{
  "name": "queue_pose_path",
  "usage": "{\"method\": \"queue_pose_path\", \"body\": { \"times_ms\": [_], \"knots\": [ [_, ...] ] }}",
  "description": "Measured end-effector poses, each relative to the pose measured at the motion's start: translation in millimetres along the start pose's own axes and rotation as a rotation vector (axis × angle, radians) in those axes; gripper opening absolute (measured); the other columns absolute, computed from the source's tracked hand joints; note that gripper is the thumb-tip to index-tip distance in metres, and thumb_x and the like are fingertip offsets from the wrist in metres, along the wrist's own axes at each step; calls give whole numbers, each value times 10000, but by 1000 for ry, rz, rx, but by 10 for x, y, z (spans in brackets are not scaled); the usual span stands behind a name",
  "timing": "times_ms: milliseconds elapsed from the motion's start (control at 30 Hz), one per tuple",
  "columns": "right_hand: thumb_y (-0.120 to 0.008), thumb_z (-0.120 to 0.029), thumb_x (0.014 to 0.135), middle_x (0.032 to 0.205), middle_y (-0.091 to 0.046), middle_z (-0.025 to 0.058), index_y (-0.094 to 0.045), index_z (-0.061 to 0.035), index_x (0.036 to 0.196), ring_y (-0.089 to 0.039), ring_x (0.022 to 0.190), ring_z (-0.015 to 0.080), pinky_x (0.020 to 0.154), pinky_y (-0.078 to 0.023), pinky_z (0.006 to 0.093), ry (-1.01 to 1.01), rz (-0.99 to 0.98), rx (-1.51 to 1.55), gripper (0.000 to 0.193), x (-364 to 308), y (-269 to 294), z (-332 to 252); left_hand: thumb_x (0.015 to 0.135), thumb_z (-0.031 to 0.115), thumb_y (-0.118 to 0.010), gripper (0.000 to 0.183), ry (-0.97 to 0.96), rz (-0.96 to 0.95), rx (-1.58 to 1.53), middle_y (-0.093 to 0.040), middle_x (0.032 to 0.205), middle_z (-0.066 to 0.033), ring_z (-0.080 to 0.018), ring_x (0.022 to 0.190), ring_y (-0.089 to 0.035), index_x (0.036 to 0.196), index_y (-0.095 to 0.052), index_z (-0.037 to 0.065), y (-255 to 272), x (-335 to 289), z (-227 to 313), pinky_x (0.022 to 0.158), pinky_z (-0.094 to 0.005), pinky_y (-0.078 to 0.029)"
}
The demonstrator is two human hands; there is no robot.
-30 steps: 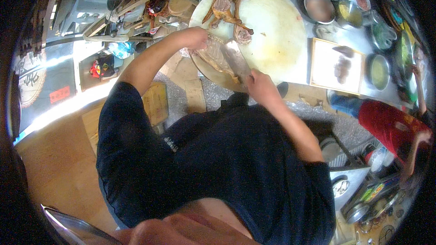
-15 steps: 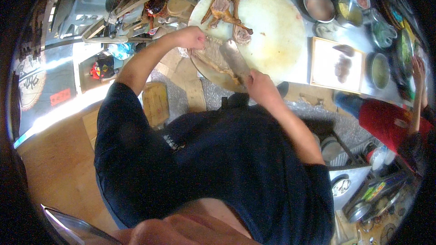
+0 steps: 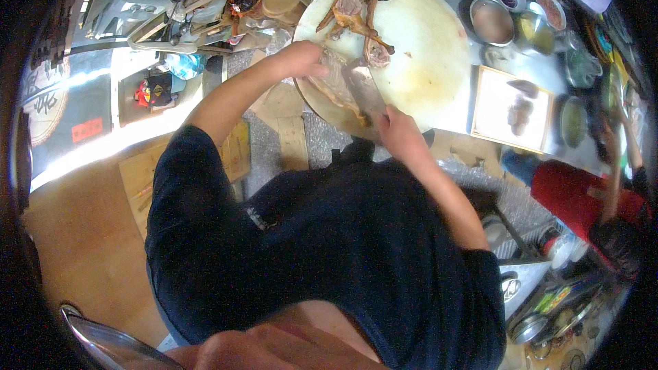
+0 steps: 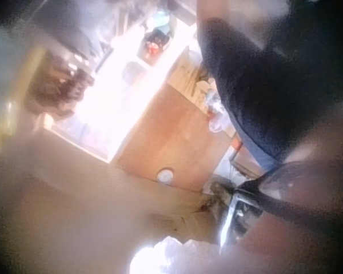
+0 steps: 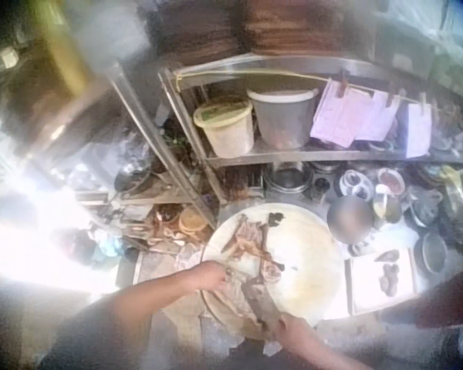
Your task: The person retrieves a whole cooked duck from a steamer, places it on a cutting board, and uses a cleaver to chop it into smaller pieces. The chopped pieces are then arranged on a wooden serving tray.
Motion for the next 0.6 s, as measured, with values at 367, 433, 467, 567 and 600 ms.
{"method": "queue_pose_path", "body": {
  "times_ms": [367,433,467,567,600],
  "knots": [
    [-599,-252,1068,982,-706,359,-620,44,1062,-672,995,571,851,-539,592,88,44,-23,297,-4,-9,27,878,81,-645,168,-90,-134,238,-766,860,-231,-414,838,-759,852,-783,-12,-185,105,90,767,-519,-607],
    [-605,-260,1065,983,-706,356,-609,44,1060,-670,1000,569,842,-536,583,82,36,-26,304,-1,-21,32,863,46,-650,150,-108,-134,287,-770,888,-239,-416,858,-764,865,-792,-4,-213,110,84,769,-516,-611],
    [-604,-261,1065,985,-706,356,-609,45,1059,-672,1002,567,846,-536,585,78,41,-23,307,-2,-18,31,856,47,-662,138,-127,-119,323,-771,891,-239,-415,873,-771,862,-791,-2,-204,108,91,781,-512,-618],
    [-601,-267,1066,996,-707,358,-611,46,1066,-673,1011,565,856,-534,588,68,37,-24,313,-2,-15,9,851,34,-675,122,-185,-118,370,-772,903,-244,-414,894,-779,863,-791,-3,-154,87,130,784,-506,-626],
    [-601,-269,1067,1000,-707,359,-612,45,1069,-673,1014,565,858,-534,588,67,33,-27,314,-5,-12,0,852,27,-676,120,-203,-125,376,-773,907,-246,-413,896,-779,864,-792,-4,-129,78,151,779,-505,-626]
  ]
}}
Point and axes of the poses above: each hand's wrist, its own x-axis towards the middle knuckle, its own y-axis out of the back of the hand, z = x × y, the point moved 6 cm from there along x, towards the middle knuckle
